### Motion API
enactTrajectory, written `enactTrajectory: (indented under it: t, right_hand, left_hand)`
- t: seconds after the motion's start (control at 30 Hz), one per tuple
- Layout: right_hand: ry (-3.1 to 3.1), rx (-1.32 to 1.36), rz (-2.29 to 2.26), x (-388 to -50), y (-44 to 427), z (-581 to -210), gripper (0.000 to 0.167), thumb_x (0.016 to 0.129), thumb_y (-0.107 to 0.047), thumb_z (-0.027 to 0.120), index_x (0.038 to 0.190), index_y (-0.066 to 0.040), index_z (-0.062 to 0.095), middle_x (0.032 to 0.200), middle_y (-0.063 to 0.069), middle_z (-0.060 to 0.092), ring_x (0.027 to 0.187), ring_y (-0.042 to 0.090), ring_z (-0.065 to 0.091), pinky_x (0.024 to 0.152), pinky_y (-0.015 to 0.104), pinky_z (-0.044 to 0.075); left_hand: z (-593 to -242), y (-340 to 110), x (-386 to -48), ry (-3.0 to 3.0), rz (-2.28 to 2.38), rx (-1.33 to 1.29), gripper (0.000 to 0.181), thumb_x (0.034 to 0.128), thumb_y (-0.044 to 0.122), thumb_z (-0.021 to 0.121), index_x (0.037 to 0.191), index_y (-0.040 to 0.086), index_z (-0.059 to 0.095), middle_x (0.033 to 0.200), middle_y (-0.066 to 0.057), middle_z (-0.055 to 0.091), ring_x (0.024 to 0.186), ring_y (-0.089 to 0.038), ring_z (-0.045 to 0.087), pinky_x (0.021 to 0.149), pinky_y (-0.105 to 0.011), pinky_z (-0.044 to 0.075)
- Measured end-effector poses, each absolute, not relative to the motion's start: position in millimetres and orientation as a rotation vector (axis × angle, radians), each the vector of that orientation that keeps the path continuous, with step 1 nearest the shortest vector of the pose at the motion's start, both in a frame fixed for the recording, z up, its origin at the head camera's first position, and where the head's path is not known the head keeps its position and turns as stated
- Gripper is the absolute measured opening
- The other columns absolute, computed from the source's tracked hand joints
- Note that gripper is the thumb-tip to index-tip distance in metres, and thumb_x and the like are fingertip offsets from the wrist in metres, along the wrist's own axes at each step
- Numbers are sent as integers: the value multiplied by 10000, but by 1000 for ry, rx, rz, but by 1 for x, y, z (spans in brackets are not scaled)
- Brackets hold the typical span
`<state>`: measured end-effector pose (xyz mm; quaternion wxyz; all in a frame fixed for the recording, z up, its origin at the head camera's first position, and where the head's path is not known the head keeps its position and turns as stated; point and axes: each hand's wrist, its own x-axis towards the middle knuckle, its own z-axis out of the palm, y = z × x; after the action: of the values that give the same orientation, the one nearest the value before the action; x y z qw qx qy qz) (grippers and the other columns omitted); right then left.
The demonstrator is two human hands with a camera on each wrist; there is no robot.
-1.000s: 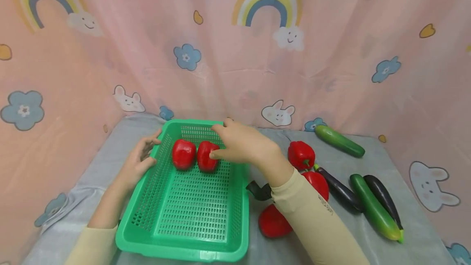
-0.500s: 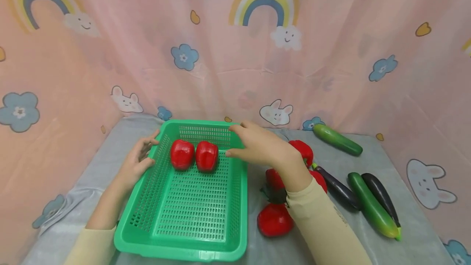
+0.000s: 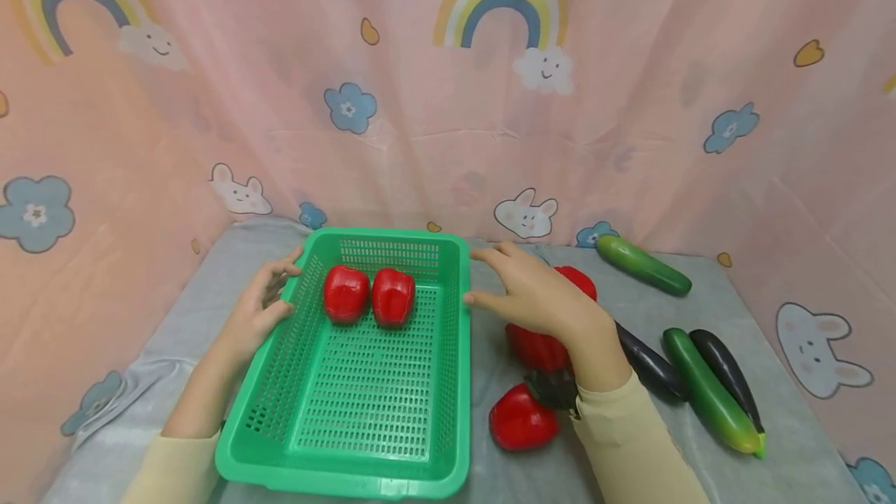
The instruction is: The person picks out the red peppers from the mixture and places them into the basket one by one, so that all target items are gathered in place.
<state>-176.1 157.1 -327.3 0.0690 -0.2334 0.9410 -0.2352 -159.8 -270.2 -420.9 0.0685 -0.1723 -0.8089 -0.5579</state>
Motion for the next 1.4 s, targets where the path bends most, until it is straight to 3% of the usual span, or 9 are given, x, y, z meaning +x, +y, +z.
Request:
enactTrajectory:
  t: [0.27,0.57,0.83,1.2,1.4]
  right_hand:
    - [2923,-823,-786,-176,170,-339,633,1005,-396,780,1540,-110,600,1601,123,518,1467,365,498,1129,604,496]
    - [3009,-783,-783,-177,192,-349,612,1007,-339,783,1529,-75,600,1570,161,538,1425,392,529,1109,625,504]
    - [3000,-647,-807,-173,221,-359,667,976,-316,811,1544,-60,572,1584,194,503,1445,438,482,1023,660,552]
    - [2983,-461,-761,-180,257,-359,700,986,-328,793,1574,-53,532,1597,253,497,1468,505,435,1033,743,497]
    - [2985,-457,-724,-185,269,-362,715,970,-325,817,1564,-39,538,1566,265,533,1427,509,485,1026,736,505]
  left_hand:
    - [-420,-274,-157,-2440,-1656,-520,464,902,-104,548,1360,-43,512,1761,-163,331,1547,-631,261,1193,-820,194]
    - [-421,-277,-157,-2430,-1647,-530,458,899,-105,542,1352,-49,516,1754,-174,340,1539,-633,278,1183,-826,210]
    - [-422,-279,-158,-2460,-1646,-524,455,909,-93,538,1360,-42,509,1760,-187,322,1548,-618,276,1189,-819,205]
    - [-421,-273,-159,-2458,-1658,-529,463,913,-87,550,1372,-49,509,1765,-162,319,1557,-603,275,1205,-805,197]
    - [-421,-273,-160,-2463,-1646,-498,462,905,-84,548,1364,-41,516,1763,-140,335,1557,-585,294,1214,-789,206]
